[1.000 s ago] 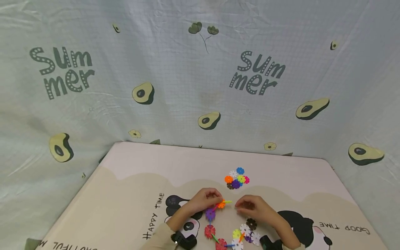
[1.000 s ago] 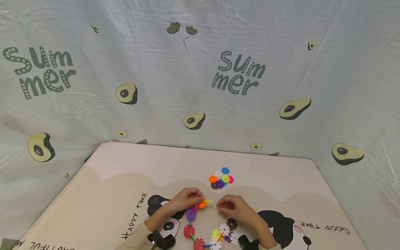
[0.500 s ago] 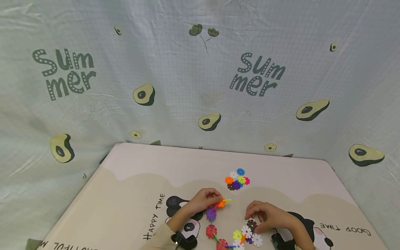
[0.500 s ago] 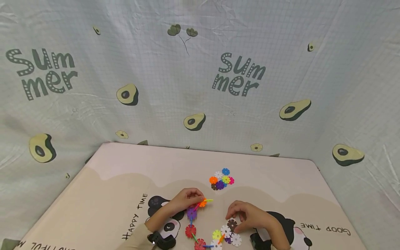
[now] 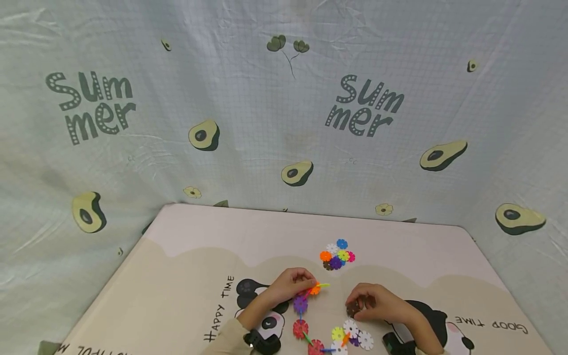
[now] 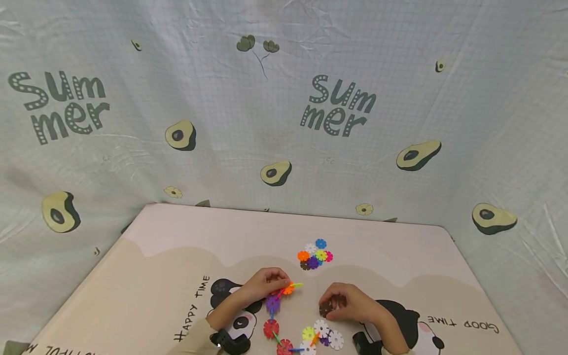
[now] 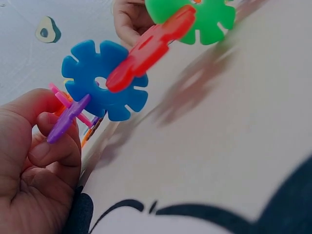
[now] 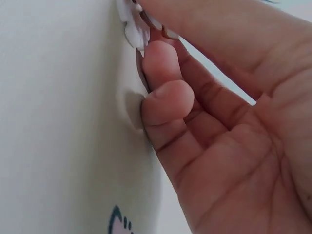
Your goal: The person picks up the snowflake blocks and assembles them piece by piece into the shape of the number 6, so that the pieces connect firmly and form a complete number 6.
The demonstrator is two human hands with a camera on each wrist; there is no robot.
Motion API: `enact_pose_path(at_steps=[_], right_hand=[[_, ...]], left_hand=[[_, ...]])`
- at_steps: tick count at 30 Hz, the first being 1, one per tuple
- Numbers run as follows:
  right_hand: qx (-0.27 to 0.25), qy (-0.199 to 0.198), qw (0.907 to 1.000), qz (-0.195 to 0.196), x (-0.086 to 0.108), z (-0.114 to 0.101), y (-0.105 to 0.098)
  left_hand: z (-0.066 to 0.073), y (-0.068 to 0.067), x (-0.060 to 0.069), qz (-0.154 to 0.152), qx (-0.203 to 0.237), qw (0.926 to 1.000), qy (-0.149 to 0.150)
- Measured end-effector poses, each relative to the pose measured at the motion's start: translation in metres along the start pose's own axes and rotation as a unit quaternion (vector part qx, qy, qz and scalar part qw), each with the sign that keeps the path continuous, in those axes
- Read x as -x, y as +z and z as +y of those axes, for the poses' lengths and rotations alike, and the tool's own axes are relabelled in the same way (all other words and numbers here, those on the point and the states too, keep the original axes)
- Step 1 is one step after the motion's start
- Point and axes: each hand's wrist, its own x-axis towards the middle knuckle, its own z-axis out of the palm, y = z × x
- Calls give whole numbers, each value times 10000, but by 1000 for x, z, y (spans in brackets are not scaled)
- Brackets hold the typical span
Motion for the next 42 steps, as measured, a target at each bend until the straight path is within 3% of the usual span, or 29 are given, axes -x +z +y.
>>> enact_pose_path(at_steps=[6,11,16,20,25,31,42], right_hand=[[-3,134,9998,139,0,1,1],[-358,600,9969,366,-3,-3,3],[-382,1057,9911,715,-8,-4,7],[-657,1436,9807,1154,-16,-6,12],[-1244,1623,9650,1646,-23,-11,17],[-1520,1893,9443,2220,-30,-15,21],[-1952,2214,9205,2560,-41,-12,30]], left_hand=[[1,0,0,-22,-37,10000,-8],[-1,1,0,-21,13,10000,16],[-1,2,0,61,-28,9999,80],[1,3,0,78,-3,9999,65],[-1,2,0,43,85,9999,38],[-3,3,-1,33,79,10000,21],[-2,4,0,68,57,9999,99]])
